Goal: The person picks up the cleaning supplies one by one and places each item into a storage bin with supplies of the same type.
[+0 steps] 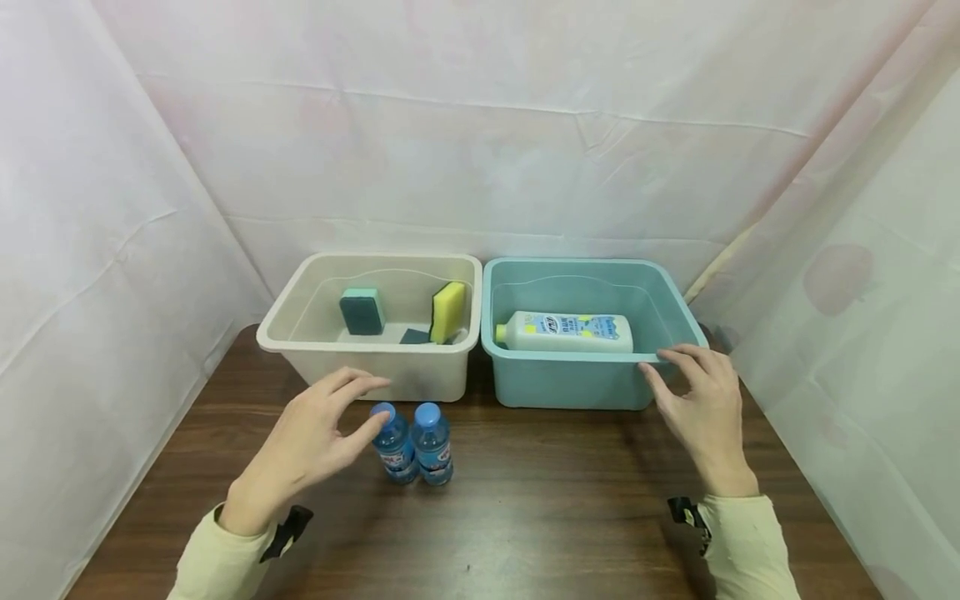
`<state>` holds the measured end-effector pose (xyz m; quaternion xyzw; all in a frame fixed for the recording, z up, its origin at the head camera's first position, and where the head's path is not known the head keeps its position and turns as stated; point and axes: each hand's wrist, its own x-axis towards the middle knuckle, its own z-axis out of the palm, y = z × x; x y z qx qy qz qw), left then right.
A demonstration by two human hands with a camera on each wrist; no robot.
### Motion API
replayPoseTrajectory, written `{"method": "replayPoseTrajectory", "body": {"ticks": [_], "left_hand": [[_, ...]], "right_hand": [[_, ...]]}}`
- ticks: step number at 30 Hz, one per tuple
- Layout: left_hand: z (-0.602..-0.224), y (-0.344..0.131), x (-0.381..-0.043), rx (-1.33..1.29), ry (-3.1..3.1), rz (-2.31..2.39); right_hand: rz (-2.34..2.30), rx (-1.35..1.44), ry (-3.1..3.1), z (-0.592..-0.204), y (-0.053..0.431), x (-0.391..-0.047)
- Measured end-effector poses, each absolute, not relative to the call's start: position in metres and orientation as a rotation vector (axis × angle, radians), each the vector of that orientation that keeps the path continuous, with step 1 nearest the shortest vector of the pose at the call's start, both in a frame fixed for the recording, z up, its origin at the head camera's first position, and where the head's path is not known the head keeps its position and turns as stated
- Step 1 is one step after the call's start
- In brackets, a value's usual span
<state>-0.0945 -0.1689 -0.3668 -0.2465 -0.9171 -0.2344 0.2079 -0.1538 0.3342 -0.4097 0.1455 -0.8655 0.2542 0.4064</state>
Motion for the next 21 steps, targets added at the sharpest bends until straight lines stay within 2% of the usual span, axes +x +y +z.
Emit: {"method": "replayPoseTrajectory", "body": {"ticks": [21], "left_hand": [[-0.3732, -0.1587, -0.0915, -0.621, -2.721, -0.563]], "right_hand": [[0.632, 0.371, -2.159, -0.4130, 0.3328, -0.1544]]}}
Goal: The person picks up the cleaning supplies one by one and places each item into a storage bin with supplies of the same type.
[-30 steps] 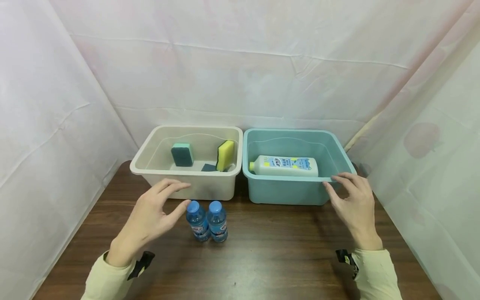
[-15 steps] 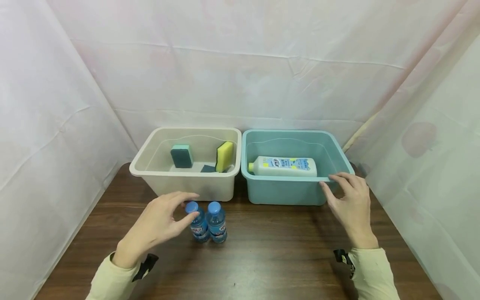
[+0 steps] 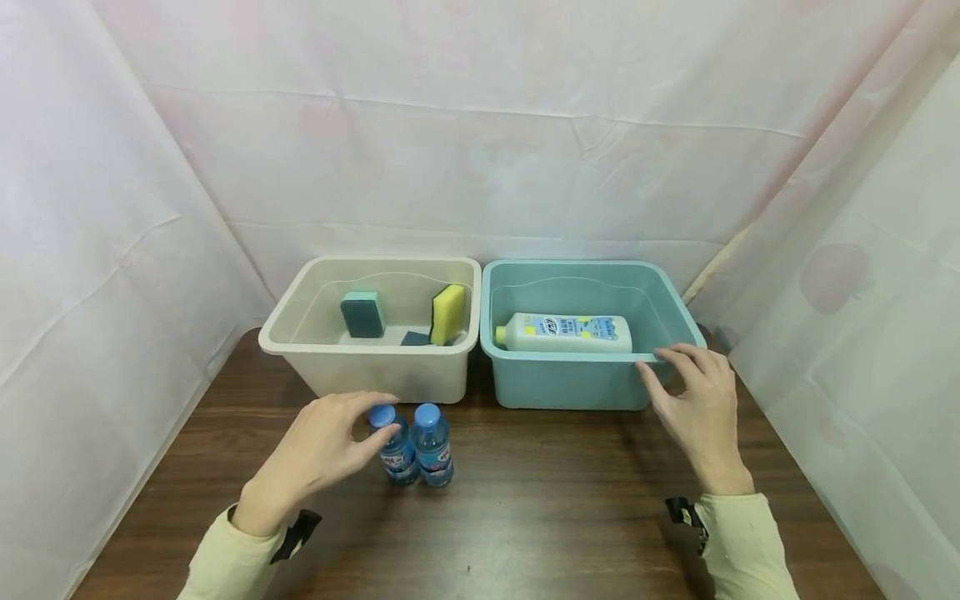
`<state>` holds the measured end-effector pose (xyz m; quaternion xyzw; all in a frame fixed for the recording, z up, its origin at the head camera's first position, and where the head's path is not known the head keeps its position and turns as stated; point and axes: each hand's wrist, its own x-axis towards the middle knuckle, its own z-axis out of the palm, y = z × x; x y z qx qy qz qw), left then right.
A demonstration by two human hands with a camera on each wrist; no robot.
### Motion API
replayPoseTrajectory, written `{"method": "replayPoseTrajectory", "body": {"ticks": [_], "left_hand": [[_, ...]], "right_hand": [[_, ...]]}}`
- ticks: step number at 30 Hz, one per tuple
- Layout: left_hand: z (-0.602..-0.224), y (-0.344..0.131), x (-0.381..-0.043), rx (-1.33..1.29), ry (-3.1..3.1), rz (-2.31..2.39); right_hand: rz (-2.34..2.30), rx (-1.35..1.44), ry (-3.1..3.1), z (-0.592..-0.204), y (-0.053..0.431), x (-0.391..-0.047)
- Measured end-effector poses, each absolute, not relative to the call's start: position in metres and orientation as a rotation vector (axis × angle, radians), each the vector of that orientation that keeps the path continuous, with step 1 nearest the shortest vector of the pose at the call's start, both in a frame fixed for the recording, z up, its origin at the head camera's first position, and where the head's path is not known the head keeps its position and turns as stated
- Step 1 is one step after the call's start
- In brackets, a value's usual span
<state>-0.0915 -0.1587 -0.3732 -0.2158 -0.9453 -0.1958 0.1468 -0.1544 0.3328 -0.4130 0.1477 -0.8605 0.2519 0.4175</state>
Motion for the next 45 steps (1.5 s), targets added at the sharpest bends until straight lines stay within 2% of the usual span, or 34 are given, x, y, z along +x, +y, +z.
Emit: {"method": "replayPoseTrajectory", "body": {"ticks": [17, 45], "left_hand": [[-0.375, -0.160, -0.097, -0.706, -2.581, -0.471], [-0.369, -0.178, -0.103, -0.607, -2.561, -0.470]], "right_hand": [[0.638, 0.357, -2.138, -0.416, 0.334, -0.155], [0.689, 0.349, -2.070, -0.420, 0.330, -0.159]]}}
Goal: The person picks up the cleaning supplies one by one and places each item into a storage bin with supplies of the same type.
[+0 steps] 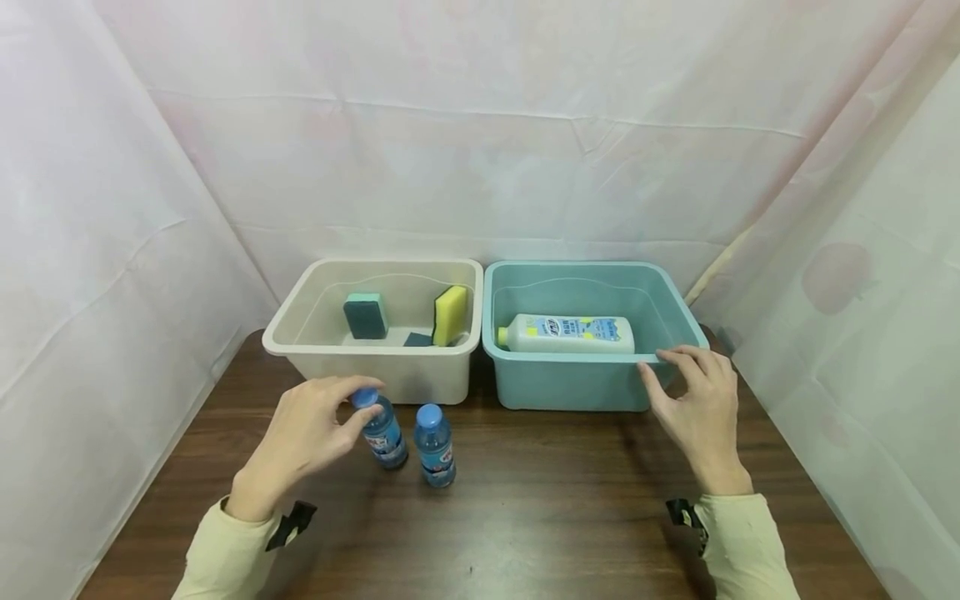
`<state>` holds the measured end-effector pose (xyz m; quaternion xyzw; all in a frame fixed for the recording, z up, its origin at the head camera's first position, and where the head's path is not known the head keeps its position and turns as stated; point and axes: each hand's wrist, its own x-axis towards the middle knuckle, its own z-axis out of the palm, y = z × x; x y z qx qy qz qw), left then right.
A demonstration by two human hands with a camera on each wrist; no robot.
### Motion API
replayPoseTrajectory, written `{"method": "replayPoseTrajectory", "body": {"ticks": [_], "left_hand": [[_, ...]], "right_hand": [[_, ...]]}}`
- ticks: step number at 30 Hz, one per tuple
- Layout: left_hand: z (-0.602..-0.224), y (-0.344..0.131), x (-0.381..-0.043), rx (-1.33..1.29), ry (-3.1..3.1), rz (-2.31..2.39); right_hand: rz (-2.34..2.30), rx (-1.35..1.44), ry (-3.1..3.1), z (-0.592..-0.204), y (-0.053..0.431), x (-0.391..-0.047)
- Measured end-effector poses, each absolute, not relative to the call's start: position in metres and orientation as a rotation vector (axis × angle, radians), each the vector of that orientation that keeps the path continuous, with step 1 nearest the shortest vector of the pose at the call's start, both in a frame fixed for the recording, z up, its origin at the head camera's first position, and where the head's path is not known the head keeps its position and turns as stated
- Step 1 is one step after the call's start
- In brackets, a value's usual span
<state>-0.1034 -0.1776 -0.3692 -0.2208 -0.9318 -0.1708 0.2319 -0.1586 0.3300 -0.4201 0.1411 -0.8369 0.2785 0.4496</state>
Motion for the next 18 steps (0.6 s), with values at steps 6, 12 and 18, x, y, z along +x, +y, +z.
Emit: {"method": "replayPoseTrajectory", "body": {"ticks": [6, 12, 18], "left_hand": [[-0.364, -0.178, -0.104, -0.614, -2.514, -0.475], [-0.358, -0.177, -0.106, -0.654, -2.495, -0.511], [-0.351, -0.176, -0.110, -0.678, -2.494, -0.574]], "right_hand": [[0.696, 0.348, -2.060, -0.420, 0.330, -0.160], [0.696, 0.345, -2.057, -0.423, 0.330, -0.160], [0.696, 0.344, -2.050, -0.422, 0.329, -0.161]]}}
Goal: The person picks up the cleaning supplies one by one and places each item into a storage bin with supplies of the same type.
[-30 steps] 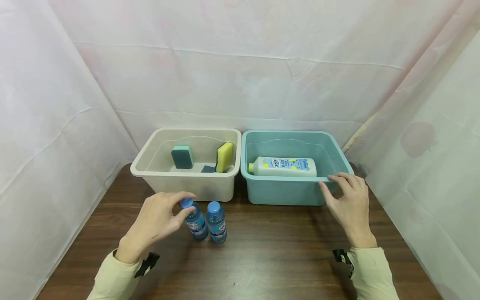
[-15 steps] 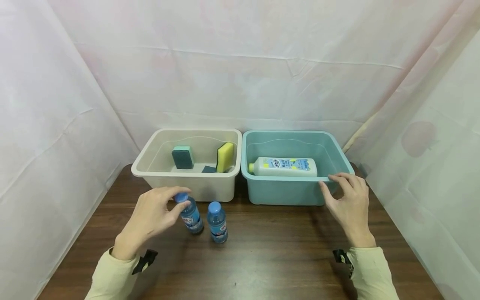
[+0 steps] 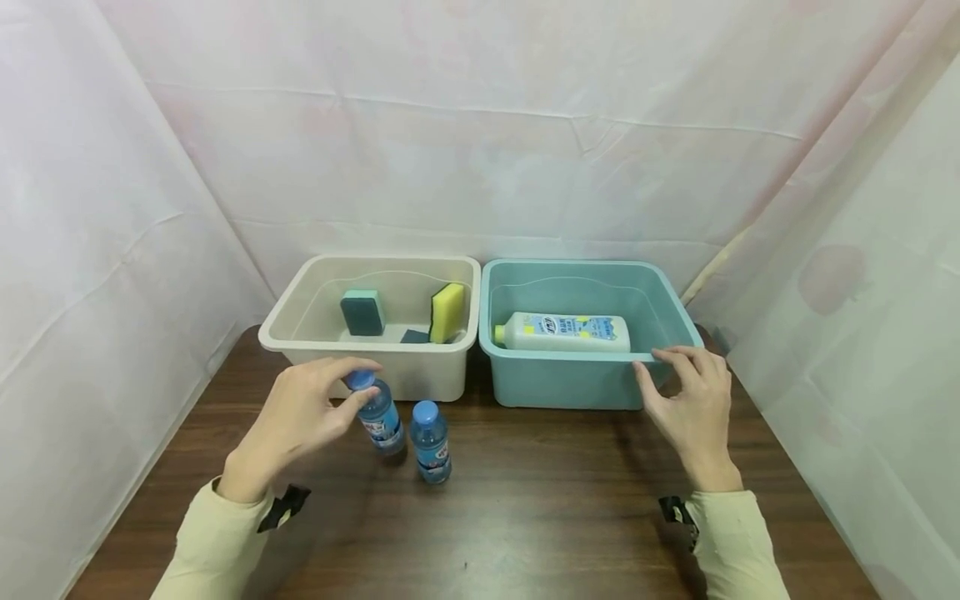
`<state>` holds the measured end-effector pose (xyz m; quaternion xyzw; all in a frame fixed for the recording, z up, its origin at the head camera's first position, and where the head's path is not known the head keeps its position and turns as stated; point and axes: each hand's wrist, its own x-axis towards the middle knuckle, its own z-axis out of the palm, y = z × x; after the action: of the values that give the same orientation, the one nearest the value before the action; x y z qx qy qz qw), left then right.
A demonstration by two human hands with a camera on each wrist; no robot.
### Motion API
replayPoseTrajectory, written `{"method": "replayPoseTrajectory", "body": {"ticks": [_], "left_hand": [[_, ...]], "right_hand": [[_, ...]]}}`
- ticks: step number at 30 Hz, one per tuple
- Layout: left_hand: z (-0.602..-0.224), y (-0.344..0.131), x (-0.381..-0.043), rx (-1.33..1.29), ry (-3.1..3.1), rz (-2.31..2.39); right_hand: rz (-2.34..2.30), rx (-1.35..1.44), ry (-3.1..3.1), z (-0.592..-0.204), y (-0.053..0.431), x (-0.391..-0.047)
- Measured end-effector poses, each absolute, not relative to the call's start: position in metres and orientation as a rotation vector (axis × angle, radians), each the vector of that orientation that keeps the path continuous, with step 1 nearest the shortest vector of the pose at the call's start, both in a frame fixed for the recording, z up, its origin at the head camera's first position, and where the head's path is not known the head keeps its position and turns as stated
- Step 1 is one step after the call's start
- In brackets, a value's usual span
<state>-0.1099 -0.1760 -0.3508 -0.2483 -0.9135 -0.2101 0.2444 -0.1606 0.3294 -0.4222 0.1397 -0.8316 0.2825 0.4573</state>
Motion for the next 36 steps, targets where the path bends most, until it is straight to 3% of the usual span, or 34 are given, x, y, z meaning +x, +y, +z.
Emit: {"method": "replayPoseTrajectory", "body": {"ticks": [36], "left_hand": [[-0.313, -0.147, -0.120, -0.523, -2.385, -0.653]], "right_hand": [[0.679, 0.334, -2.000, -0.429, 0.326, -0.164]]}}
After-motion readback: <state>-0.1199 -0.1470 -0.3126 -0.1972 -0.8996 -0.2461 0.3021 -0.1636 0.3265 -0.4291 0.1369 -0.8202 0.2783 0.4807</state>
